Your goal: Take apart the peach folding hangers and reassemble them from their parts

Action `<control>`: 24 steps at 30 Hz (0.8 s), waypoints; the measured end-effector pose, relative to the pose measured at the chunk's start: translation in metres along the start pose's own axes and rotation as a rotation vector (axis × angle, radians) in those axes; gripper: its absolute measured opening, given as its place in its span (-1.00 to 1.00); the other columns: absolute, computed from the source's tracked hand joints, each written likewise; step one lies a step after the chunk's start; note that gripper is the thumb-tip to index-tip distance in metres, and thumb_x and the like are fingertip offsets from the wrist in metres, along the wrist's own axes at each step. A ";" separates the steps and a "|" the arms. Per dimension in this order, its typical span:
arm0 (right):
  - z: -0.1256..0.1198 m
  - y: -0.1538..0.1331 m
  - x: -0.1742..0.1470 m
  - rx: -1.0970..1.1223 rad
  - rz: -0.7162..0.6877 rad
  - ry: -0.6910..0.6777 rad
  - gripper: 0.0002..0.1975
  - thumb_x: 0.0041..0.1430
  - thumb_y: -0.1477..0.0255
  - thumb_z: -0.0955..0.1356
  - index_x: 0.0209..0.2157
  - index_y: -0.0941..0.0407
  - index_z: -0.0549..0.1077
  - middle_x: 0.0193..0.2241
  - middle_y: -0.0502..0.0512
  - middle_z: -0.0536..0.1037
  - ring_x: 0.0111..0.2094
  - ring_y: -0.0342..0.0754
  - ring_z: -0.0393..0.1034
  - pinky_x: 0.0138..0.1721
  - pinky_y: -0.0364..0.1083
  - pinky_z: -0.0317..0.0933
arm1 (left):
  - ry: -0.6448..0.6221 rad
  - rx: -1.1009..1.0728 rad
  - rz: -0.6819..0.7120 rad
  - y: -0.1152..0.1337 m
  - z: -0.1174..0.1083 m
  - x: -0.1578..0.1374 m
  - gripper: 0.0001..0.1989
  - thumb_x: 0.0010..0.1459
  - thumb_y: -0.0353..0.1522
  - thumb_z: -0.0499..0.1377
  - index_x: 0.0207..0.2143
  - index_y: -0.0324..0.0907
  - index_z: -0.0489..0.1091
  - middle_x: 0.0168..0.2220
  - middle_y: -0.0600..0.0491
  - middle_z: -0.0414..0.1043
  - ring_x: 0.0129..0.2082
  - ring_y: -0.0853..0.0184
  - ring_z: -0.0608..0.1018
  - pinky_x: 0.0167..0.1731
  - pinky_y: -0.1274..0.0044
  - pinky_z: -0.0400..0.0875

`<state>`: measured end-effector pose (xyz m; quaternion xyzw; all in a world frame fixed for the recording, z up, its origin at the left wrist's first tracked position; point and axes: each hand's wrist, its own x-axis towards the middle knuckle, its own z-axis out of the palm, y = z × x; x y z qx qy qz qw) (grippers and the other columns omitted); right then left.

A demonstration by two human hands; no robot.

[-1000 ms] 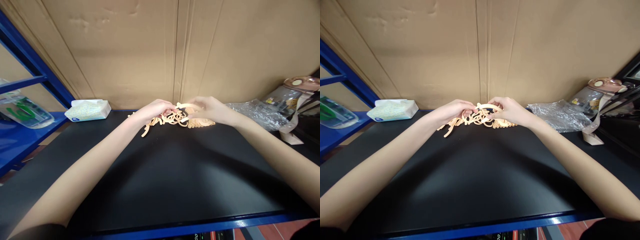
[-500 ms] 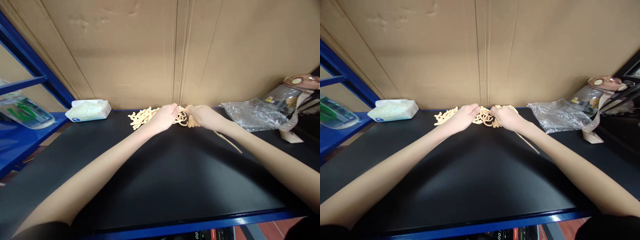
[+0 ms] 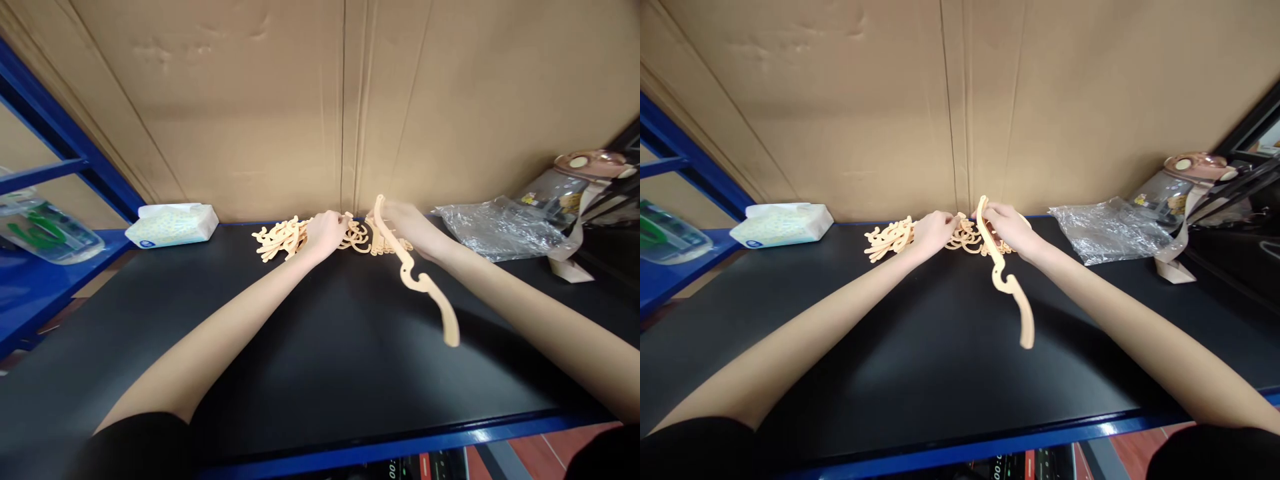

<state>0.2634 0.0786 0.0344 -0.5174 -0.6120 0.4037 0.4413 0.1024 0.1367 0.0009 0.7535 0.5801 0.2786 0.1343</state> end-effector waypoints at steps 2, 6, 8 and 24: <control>-0.001 0.004 0.003 0.069 -0.011 0.084 -0.91 0.11 0.46 0.23 -0.47 0.09 0.24 -0.61 -0.08 0.27 -0.59 -0.20 0.18 -0.60 -0.20 0.07 | 0.032 -0.008 0.010 0.001 -0.003 -0.004 -0.68 0.23 -0.21 0.05 -0.43 -0.24 0.44 -0.25 -0.17 0.46 -0.03 0.03 0.42 -0.10 0.38 0.24; -0.012 0.009 0.010 0.165 -0.034 0.223 -0.90 0.07 0.51 0.21 -0.48 0.08 0.17 -0.56 -0.05 0.32 -0.54 -0.20 0.28 -0.54 -0.18 0.19 | 0.003 -0.119 0.053 0.001 -0.023 -0.017 -0.49 0.32 -0.11 -0.16 -0.20 -0.22 0.47 -0.10 -0.15 0.45 -0.01 0.11 0.42 -0.06 0.39 0.26; -0.018 0.011 0.014 0.184 -0.052 0.269 -0.90 0.05 0.53 0.22 -0.46 0.07 0.17 -0.55 -0.05 0.34 -0.52 -0.18 0.32 -0.49 -0.15 0.27 | -0.217 -0.345 0.023 -0.001 -0.035 -0.023 -0.32 0.32 -0.03 -0.31 -0.24 -0.22 0.50 -0.20 -0.12 0.51 -0.18 0.20 0.51 -0.21 0.46 0.35; 0.002 0.011 -0.011 -0.877 -0.381 0.108 -0.79 0.12 0.42 0.32 -0.16 0.13 0.37 -0.47 0.00 0.55 -0.50 -0.07 0.39 -0.46 -0.13 0.11 | -0.385 -1.205 -0.512 -0.011 -0.045 -0.069 -0.85 0.25 -0.38 0.02 -0.40 -0.21 0.25 -0.35 -0.05 0.48 -0.56 0.49 0.44 -0.59 0.67 0.30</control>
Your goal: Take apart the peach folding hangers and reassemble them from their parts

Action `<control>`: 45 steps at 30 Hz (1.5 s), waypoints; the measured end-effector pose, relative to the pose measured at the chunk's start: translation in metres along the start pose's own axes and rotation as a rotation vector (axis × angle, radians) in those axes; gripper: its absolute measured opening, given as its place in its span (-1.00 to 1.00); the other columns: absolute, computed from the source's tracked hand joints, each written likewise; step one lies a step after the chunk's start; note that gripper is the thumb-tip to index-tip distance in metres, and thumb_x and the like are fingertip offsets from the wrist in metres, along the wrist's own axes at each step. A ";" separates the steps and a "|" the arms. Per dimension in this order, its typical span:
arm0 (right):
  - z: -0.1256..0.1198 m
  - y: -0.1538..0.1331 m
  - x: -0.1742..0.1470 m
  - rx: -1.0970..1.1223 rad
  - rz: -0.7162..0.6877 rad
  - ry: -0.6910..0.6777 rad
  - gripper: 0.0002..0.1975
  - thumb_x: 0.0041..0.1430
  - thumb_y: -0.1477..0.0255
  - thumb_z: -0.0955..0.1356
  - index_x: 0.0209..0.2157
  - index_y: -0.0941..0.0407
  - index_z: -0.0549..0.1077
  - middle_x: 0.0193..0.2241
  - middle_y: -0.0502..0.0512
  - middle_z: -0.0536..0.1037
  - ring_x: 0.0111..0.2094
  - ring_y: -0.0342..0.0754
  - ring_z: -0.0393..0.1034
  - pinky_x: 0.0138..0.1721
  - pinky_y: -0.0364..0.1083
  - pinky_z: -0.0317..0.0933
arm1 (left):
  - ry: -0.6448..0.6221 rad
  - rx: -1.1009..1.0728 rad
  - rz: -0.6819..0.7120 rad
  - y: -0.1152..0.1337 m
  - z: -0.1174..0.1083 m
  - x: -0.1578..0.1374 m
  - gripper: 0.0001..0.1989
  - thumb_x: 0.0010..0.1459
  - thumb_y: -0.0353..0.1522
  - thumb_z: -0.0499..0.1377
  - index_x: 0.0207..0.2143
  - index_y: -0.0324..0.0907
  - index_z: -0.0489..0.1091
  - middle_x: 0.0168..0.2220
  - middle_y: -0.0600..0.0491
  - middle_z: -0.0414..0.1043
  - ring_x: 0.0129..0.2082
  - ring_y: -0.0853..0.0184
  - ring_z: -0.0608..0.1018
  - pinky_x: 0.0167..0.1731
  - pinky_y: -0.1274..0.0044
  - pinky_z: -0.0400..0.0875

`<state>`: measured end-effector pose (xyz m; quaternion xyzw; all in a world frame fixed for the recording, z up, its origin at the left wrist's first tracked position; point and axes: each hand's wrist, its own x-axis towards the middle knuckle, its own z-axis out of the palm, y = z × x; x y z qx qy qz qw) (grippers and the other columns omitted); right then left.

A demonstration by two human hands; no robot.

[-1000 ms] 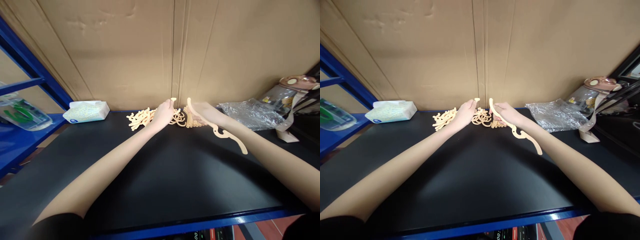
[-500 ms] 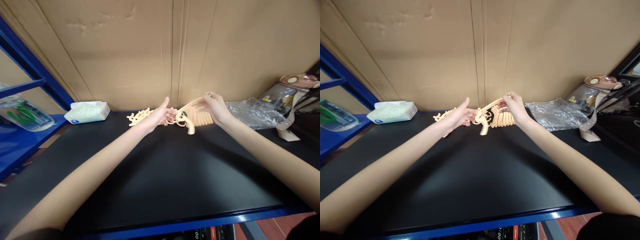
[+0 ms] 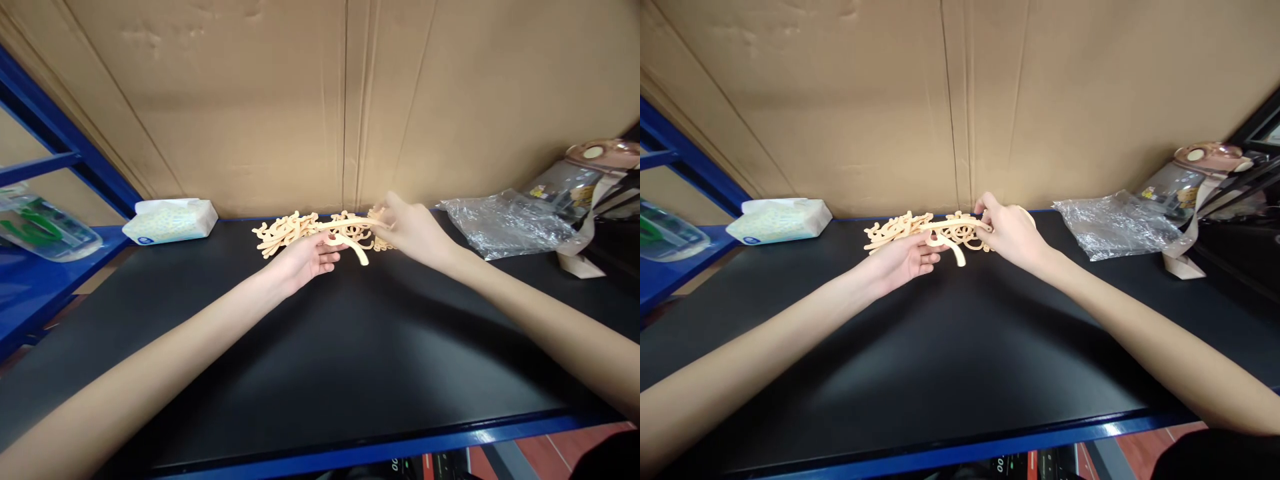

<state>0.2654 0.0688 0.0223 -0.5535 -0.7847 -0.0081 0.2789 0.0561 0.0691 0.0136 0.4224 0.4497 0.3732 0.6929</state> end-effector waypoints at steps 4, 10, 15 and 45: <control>0.000 -0.010 -0.005 -0.259 -0.158 -0.092 -0.79 0.29 0.39 0.21 -0.09 0.12 0.36 -0.39 0.10 0.56 -0.37 0.02 0.42 -0.45 -0.12 0.04 | 0.002 0.091 0.075 -0.008 0.002 -0.006 -0.82 0.21 -0.39 0.06 -0.46 -0.22 0.25 -0.53 0.11 0.34 -0.69 0.59 0.22 -0.74 0.71 -0.03; 0.004 -0.022 -0.014 -0.392 -0.366 -0.235 -0.75 0.30 0.53 0.13 -0.30 0.19 0.40 -0.36 0.23 0.53 -0.37 0.02 0.39 -0.49 -0.08 -0.07 | -0.075 0.239 0.141 -0.016 0.012 -0.015 -0.78 0.21 -0.42 0.05 -0.52 -0.24 0.30 -0.61 0.12 0.29 -0.64 0.50 0.32 -0.67 0.68 0.12; 0.010 -0.026 -0.019 -0.257 -0.299 -0.291 -0.75 0.11 0.70 0.17 -0.21 0.24 0.37 -0.45 0.23 0.51 -0.50 0.00 0.35 -0.51 -0.08 -0.10 | -0.089 0.215 0.164 -0.019 0.023 -0.021 -0.78 0.32 -0.38 -0.13 -0.35 -0.19 0.23 -0.55 0.14 0.26 -0.58 0.47 0.38 -0.50 0.60 0.32; 0.013 0.078 -0.005 -0.191 -0.104 0.062 -0.74 0.08 0.53 0.20 -0.24 0.08 0.46 -0.20 0.15 0.54 -0.21 0.09 0.42 -0.39 -0.06 0.14 | 0.660 1.343 0.560 0.011 -0.081 0.024 -0.66 0.21 -0.21 0.05 -0.08 -0.25 0.31 -0.02 -0.19 0.35 0.02 0.04 0.34 0.01 0.29 0.25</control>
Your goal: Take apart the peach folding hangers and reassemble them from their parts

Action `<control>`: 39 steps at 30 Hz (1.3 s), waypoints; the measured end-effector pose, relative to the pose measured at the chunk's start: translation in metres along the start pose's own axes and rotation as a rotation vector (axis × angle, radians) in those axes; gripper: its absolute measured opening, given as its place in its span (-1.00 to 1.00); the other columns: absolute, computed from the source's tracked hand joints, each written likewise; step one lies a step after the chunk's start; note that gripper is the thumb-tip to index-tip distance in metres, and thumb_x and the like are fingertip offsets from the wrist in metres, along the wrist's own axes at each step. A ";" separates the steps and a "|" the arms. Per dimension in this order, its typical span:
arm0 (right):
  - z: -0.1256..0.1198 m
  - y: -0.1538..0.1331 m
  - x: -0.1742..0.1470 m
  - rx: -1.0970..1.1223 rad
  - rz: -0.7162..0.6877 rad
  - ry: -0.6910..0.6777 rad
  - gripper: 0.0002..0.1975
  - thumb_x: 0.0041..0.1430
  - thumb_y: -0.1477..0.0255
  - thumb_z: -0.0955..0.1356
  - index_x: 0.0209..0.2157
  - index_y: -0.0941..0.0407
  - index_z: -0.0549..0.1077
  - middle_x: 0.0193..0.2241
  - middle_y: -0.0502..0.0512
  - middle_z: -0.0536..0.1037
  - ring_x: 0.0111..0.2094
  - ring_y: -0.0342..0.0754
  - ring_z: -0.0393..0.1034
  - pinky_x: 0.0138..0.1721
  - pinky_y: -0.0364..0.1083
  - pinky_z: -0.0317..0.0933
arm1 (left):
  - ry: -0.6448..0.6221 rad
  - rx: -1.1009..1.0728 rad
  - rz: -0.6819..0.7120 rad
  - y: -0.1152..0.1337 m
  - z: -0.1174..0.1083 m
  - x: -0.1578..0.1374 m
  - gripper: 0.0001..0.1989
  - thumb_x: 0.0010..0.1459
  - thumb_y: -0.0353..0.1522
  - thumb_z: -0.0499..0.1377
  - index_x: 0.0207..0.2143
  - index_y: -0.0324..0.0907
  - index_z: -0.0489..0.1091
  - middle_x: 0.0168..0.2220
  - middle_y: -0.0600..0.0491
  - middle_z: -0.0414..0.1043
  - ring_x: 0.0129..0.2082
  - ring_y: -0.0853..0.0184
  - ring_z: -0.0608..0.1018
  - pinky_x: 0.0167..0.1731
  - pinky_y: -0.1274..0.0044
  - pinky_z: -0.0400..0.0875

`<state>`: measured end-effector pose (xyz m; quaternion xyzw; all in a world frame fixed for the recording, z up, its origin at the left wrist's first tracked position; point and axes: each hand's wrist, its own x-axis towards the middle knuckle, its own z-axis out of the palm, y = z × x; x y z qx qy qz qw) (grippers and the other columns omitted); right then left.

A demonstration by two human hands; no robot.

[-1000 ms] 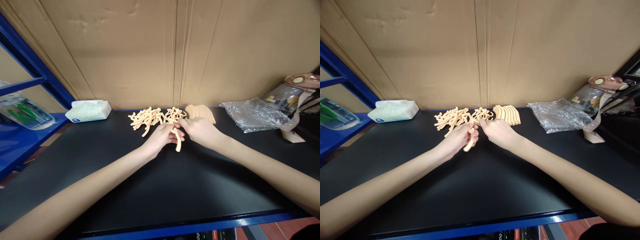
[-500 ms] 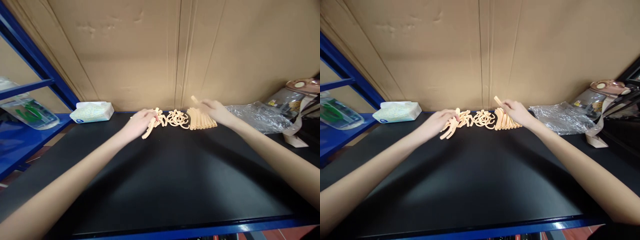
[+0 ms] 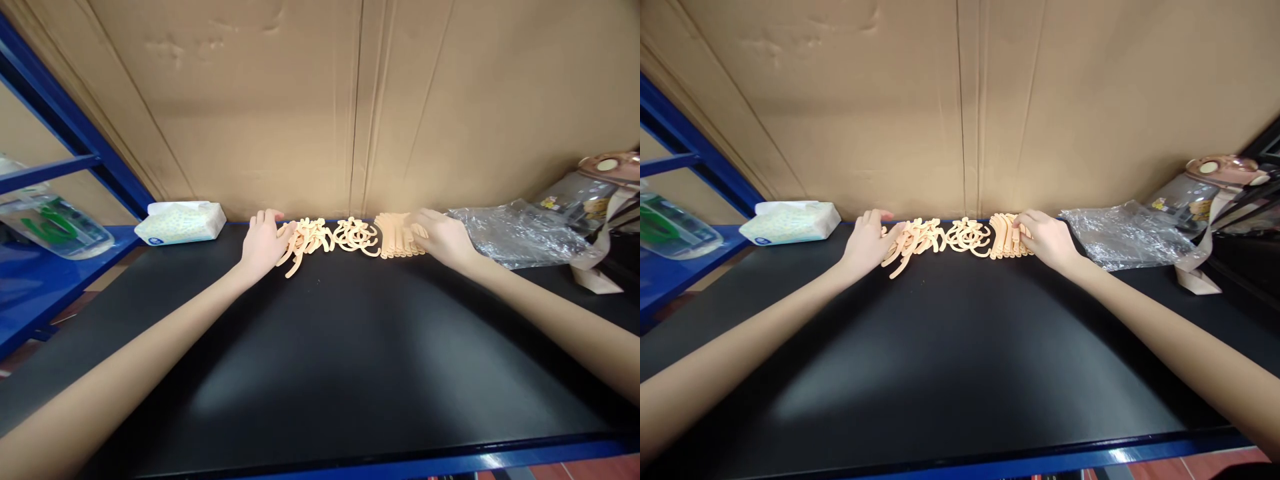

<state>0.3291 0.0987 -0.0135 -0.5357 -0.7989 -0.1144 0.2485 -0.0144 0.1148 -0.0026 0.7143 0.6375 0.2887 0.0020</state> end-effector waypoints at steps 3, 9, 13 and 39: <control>0.000 0.001 -0.004 0.008 -0.041 -0.038 -0.73 0.12 0.53 0.18 -0.25 0.09 0.46 -0.19 0.15 0.53 -0.25 0.06 0.43 -0.38 -0.06 0.18 | 0.032 -0.005 0.134 0.018 -0.005 -0.022 -0.63 0.26 -0.21 0.00 0.00 -0.28 0.24 0.06 -0.17 0.27 0.09 0.09 0.28 0.13 0.31 0.14; -0.003 -0.010 -0.009 0.074 -0.061 -0.002 -0.66 0.20 0.55 0.13 -0.10 0.12 0.42 -0.12 0.19 0.52 -0.22 0.06 0.46 -0.20 0.02 0.29 | -0.342 -0.158 0.440 0.047 -0.008 -0.085 -0.65 0.30 -0.22 -0.03 0.07 -0.15 0.22 0.12 -0.10 0.28 0.12 0.18 0.34 0.11 0.33 0.25; -0.010 -0.050 -0.028 0.223 -0.151 -0.021 -0.70 0.29 0.46 0.15 -0.05 0.07 0.41 -0.02 0.17 0.50 0.02 0.05 0.38 0.01 0.07 0.28 | -0.531 -0.119 0.565 0.045 -0.006 -0.101 -0.50 0.29 -0.15 -0.02 0.22 -0.10 0.14 0.31 -0.06 0.06 0.32 0.13 0.07 0.24 0.24 0.09; 0.002 -0.075 -0.046 0.229 -0.335 -0.467 -0.34 0.31 0.06 0.12 0.28 0.19 0.13 0.32 0.20 0.03 0.34 0.05 -0.14 0.30 0.14 -0.13 | -0.577 0.031 0.665 0.041 -0.005 -0.093 -0.45 0.37 -0.17 -0.16 0.30 -0.25 0.01 0.35 -0.11 -0.06 0.34 0.17 0.02 0.27 0.23 0.03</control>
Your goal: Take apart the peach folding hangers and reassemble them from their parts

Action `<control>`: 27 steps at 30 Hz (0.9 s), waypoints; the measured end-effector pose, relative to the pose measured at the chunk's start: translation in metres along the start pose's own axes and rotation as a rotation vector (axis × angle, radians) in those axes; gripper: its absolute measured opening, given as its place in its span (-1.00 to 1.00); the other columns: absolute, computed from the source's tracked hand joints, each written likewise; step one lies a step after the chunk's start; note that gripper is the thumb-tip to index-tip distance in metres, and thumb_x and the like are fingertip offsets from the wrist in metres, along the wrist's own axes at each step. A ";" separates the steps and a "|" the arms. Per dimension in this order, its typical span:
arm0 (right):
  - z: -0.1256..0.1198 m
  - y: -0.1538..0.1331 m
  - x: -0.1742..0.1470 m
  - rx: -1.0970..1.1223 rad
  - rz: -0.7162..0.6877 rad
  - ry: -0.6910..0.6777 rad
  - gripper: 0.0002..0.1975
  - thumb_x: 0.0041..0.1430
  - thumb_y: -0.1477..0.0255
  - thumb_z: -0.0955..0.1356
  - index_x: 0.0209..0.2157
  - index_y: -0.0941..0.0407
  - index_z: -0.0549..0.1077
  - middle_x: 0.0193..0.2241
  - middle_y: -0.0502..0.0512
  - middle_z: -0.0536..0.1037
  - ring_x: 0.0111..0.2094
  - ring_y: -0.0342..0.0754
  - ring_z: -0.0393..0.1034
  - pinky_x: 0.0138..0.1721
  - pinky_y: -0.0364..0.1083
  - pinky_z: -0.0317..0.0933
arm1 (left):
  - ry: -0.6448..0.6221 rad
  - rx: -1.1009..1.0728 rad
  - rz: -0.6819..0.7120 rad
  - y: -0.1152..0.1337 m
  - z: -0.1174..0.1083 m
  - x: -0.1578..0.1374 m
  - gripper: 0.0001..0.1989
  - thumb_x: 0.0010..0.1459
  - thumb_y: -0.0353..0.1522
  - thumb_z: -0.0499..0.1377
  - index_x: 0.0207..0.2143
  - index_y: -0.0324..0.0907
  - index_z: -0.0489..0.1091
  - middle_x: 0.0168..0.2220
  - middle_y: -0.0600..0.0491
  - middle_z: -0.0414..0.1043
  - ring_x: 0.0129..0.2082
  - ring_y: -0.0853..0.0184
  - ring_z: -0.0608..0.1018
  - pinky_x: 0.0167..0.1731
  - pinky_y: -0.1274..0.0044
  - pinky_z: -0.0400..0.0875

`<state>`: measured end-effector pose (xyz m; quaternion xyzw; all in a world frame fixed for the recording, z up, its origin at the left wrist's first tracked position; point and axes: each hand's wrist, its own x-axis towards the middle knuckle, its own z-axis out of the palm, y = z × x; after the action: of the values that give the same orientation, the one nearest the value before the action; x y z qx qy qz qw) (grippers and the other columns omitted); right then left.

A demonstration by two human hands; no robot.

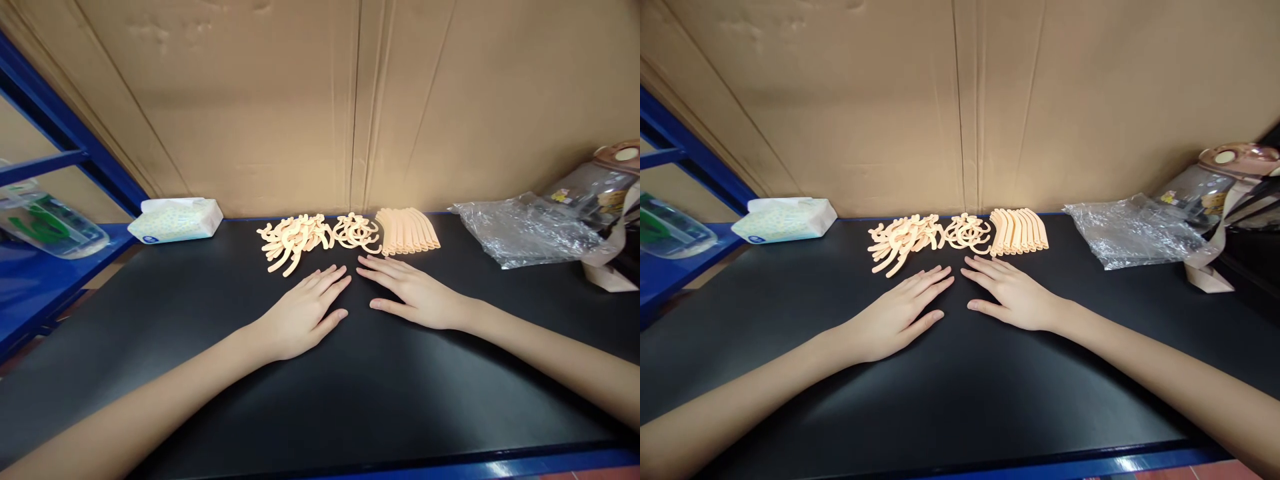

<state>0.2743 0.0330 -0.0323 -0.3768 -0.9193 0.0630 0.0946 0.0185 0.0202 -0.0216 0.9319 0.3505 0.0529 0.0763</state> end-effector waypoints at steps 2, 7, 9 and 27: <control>0.000 0.000 0.000 -0.004 -0.003 0.000 -0.34 0.31 0.07 0.12 0.28 0.19 0.13 0.32 0.20 0.03 0.34 0.04 -0.15 0.31 0.13 -0.14 | 0.008 -0.001 0.003 0.000 0.000 0.000 -0.46 0.37 -0.17 -0.16 0.29 -0.24 0.02 0.34 -0.11 -0.05 0.34 0.16 0.03 0.26 0.24 0.04; 0.001 0.001 0.000 -0.005 -0.009 0.010 -0.35 0.31 0.08 0.13 0.27 0.20 0.14 0.32 0.21 0.05 0.33 0.04 -0.12 0.30 0.11 -0.11 | 0.019 0.003 0.011 -0.001 0.002 0.000 -0.46 0.36 -0.16 -0.15 0.29 -0.23 0.03 0.34 -0.11 -0.04 0.34 0.16 0.04 0.26 0.24 0.04; 0.001 0.001 -0.001 -0.003 -0.019 0.021 -0.39 0.34 0.13 0.12 0.27 0.20 0.15 0.31 0.21 0.07 0.33 0.03 -0.11 0.30 0.12 -0.10 | 0.019 0.004 0.015 -0.001 0.002 0.000 -0.46 0.36 -0.16 -0.15 0.29 -0.23 0.02 0.34 -0.10 -0.04 0.34 0.17 0.04 0.26 0.24 0.04; 0.000 0.001 -0.001 -0.005 -0.021 0.028 -0.43 0.35 0.17 0.11 0.26 0.18 0.16 0.31 0.20 0.09 0.32 0.03 -0.08 0.29 0.11 -0.08 | 0.033 -0.001 0.017 -0.002 0.001 0.001 -0.45 0.35 -0.16 -0.12 0.27 -0.28 0.07 0.32 -0.12 0.01 0.32 0.15 0.08 0.25 0.25 0.08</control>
<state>0.2754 0.0333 -0.0329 -0.3681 -0.9220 0.0545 0.1075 0.0181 0.0219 -0.0231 0.9339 0.3436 0.0693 0.0707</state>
